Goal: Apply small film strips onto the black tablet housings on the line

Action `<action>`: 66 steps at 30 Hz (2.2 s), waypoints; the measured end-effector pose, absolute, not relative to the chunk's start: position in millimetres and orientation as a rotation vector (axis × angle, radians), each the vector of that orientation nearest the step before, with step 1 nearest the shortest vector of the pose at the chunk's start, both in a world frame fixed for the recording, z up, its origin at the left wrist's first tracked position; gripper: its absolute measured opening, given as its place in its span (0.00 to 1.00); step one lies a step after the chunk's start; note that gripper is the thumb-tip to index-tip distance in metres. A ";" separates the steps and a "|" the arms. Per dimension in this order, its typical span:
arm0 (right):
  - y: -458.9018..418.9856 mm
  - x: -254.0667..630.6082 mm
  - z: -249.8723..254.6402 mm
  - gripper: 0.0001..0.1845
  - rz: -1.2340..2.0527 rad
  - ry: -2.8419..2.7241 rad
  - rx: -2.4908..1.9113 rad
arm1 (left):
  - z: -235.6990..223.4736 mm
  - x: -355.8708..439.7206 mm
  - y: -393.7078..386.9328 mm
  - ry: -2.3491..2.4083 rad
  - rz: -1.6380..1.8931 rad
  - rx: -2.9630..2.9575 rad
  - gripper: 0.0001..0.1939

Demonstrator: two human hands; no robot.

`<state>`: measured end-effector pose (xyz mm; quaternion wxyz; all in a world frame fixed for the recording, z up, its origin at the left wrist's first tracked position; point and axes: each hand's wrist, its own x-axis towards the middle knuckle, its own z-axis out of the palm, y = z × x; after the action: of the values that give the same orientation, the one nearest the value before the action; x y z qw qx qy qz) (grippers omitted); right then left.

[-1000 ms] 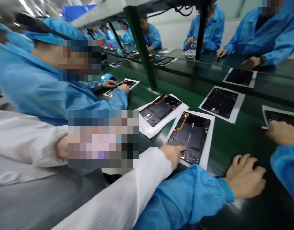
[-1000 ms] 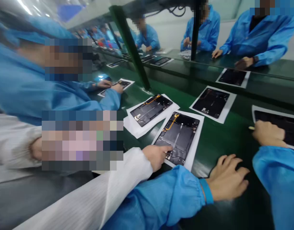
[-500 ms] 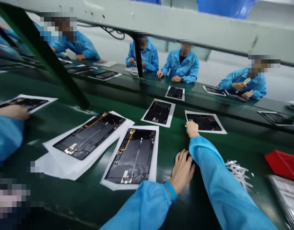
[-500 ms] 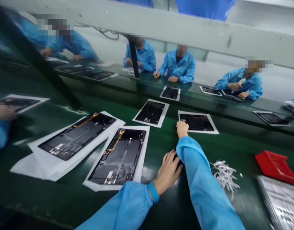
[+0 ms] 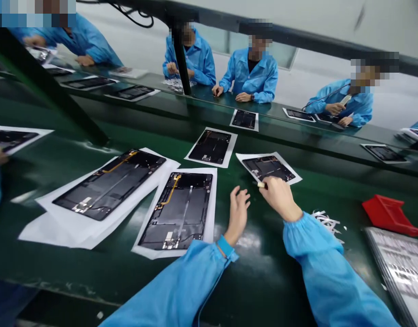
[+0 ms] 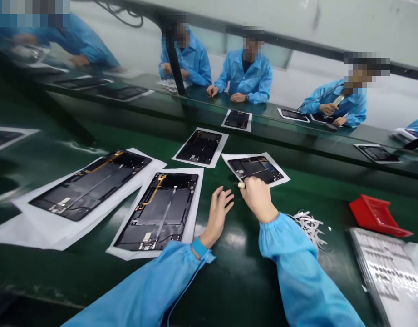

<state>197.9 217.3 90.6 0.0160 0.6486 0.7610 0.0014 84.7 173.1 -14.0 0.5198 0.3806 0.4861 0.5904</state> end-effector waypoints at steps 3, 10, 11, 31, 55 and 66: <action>155.8 207.1 95.0 0.07 -0.090 2.519 1.884 | -0.8 59.3 181.3 1.119 1.399 0.700 0.32; 50.0 243.0 74.7 0.10 -0.455 2.782 1.527 | 20.4 10.8 130.8 1.164 1.136 0.791 0.26; 41.7 248.0 72.4 0.11 -0.542 2.765 1.509 | 20.1 7.1 115.1 1.190 1.077 0.871 0.29; 79.2 294.9 39.6 0.27 -1.649 2.586 2.842 | 34.6 71.2 118.8 1.142 0.692 2.311 0.16; 92.1 280.9 1.4 0.06 -1.761 2.301 2.913 | 1.7 97.9 140.3 1.136 0.709 2.081 0.05; 90.9 283.2 -1.6 0.02 -1.685 2.481 2.858 | -1.5 98.0 140.3 1.109 0.714 2.077 0.05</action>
<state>283.2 90.9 -1.6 -0.4801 0.6052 0.5253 -0.3568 98.0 140.3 -1.5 0.3341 0.7957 0.4247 0.2737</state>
